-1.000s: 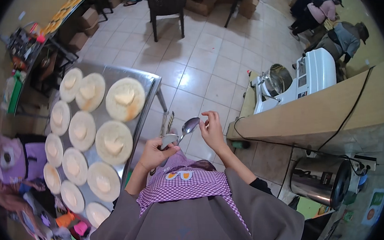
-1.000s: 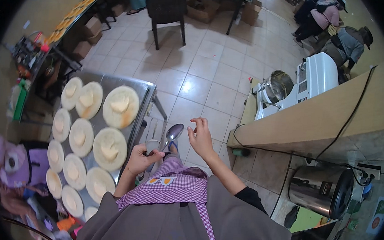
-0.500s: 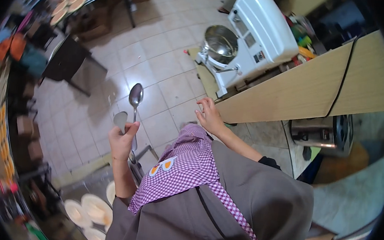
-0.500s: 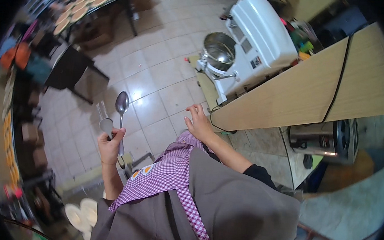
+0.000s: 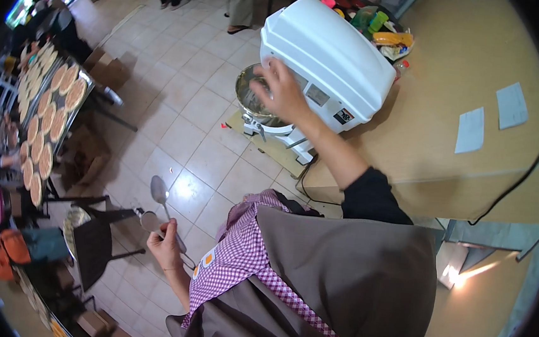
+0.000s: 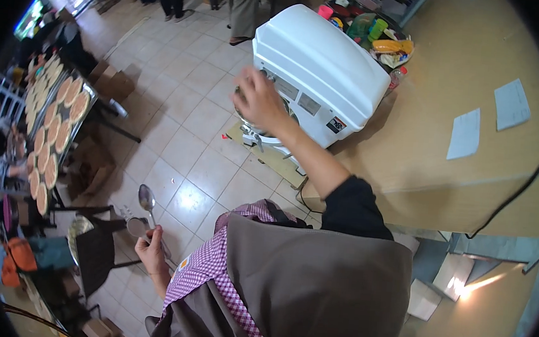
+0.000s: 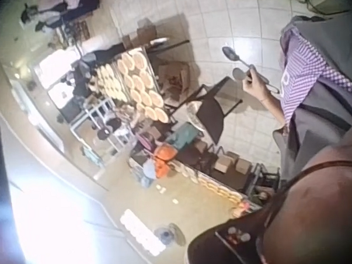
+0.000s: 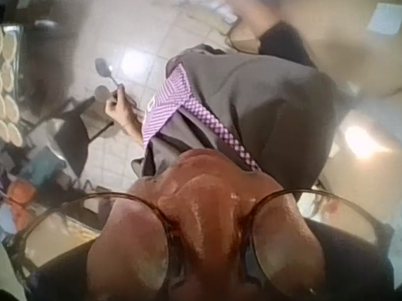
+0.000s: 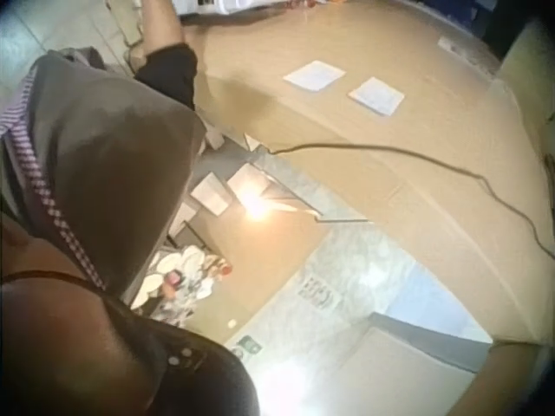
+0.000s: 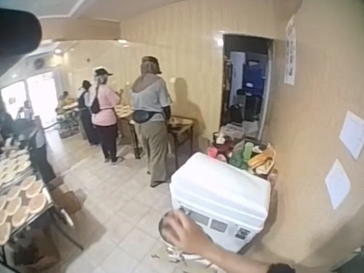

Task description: The recorder washes various kitchen utensils and bowls in a sink after handling food preparation.

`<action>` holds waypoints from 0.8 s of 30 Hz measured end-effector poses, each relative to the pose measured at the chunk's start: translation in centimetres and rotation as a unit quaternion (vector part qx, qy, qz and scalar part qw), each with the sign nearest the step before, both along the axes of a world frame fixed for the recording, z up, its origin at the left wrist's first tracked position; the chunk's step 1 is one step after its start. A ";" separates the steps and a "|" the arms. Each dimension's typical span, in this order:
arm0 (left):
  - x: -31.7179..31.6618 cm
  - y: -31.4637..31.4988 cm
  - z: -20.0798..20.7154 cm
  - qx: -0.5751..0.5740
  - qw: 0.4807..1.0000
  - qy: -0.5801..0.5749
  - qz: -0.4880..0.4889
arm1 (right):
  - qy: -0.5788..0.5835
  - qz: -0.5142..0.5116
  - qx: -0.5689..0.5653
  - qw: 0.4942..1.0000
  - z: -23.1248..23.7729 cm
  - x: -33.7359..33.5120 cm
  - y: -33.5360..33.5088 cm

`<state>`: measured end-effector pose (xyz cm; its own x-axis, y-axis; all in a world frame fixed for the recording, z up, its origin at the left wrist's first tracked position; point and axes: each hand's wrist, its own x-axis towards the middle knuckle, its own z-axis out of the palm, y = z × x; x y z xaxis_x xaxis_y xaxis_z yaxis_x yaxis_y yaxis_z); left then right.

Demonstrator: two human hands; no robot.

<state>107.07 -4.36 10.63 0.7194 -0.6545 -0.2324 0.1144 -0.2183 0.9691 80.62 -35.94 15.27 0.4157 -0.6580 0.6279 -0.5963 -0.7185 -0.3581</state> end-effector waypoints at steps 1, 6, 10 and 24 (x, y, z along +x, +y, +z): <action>1.8 -1.7 0.1 0.011 1.000 -0.016 -0.008 | -0.012 -0.044 -0.023 0.999 1.6 0.8 -2.9; 11.0 -12.1 0.2 0.038 0.998 -0.045 -0.035 | -0.046 -0.295 -0.143 0.944 3.4 0.5 -18.4; 18.9 -20.9 -2.2 0.030 0.994 -0.051 -0.095 | 0.047 -0.466 -0.096 0.878 -1.3 -0.7 -25.0; 30.5 -55.2 -0.5 0.017 0.909 -0.068 -0.411 | 0.119 -0.614 -0.124 0.770 -2.1 2.2 -26.5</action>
